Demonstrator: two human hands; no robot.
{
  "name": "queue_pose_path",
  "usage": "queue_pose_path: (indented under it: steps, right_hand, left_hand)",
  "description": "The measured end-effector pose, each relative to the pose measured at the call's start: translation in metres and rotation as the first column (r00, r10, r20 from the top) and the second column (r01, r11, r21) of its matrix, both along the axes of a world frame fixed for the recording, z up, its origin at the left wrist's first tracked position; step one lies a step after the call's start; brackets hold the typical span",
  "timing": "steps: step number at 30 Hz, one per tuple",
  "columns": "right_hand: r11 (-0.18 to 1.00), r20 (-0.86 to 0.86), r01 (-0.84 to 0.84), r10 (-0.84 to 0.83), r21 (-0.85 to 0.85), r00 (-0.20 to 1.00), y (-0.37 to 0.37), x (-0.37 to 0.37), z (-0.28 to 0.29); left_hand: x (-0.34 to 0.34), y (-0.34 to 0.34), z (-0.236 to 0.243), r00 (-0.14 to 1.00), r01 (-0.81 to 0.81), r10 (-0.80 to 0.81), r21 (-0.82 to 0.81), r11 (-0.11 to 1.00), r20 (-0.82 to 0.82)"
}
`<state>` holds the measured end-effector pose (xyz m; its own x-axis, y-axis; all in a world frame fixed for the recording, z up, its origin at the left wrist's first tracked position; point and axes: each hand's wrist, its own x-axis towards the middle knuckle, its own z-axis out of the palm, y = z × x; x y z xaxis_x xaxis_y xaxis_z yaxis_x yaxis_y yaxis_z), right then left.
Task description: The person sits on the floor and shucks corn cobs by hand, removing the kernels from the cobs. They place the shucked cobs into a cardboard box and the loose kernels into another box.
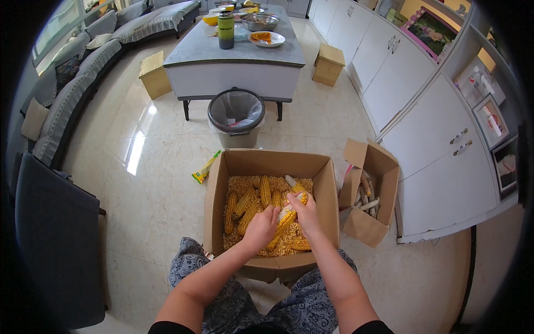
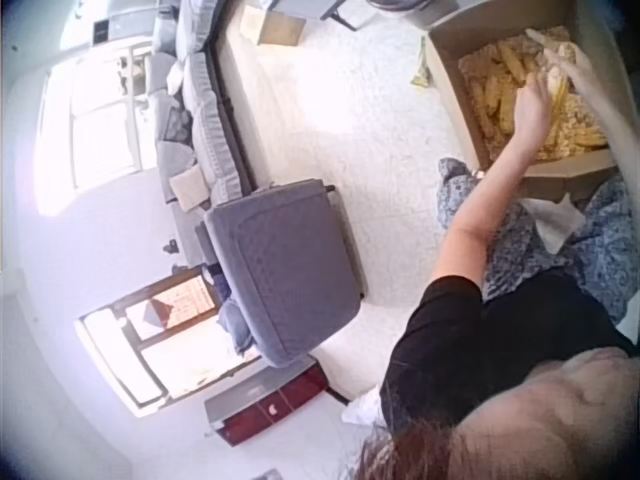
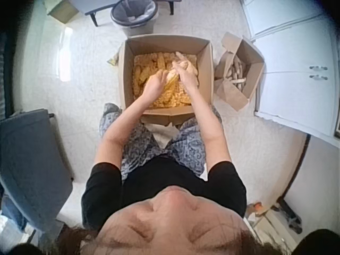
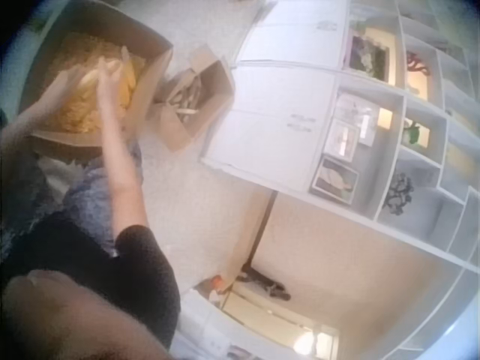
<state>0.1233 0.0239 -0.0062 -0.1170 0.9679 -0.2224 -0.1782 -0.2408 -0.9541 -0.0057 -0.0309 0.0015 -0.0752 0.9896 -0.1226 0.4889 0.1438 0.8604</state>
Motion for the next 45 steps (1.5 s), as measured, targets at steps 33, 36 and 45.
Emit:
queue_pose_path:
  steps: [33, 36, 45]
  right_hand:
    - [0.987, 0.164, 0.126, -0.141, 0.099, 0.976, 0.003, 0.008, -0.010]
    - [0.989, 0.135, 0.118, -0.130, 0.092, 0.982, 0.001, 0.007, -0.007]
    - [0.973, 0.237, 0.221, -0.200, -0.065, 0.951, 0.006, 0.011, 0.013]
  left_hand:
    - [-0.001, 0.003, 0.005, 0.952, 0.177, -0.149, -0.084, 0.981, 0.267]
    - [-0.004, 0.005, 0.000, 0.956, 0.131, -0.085, -0.150, 0.980, 0.281]
    - [-0.003, 0.001, 0.011, 0.974, 0.226, -0.224, -0.107, 0.968, 0.031]
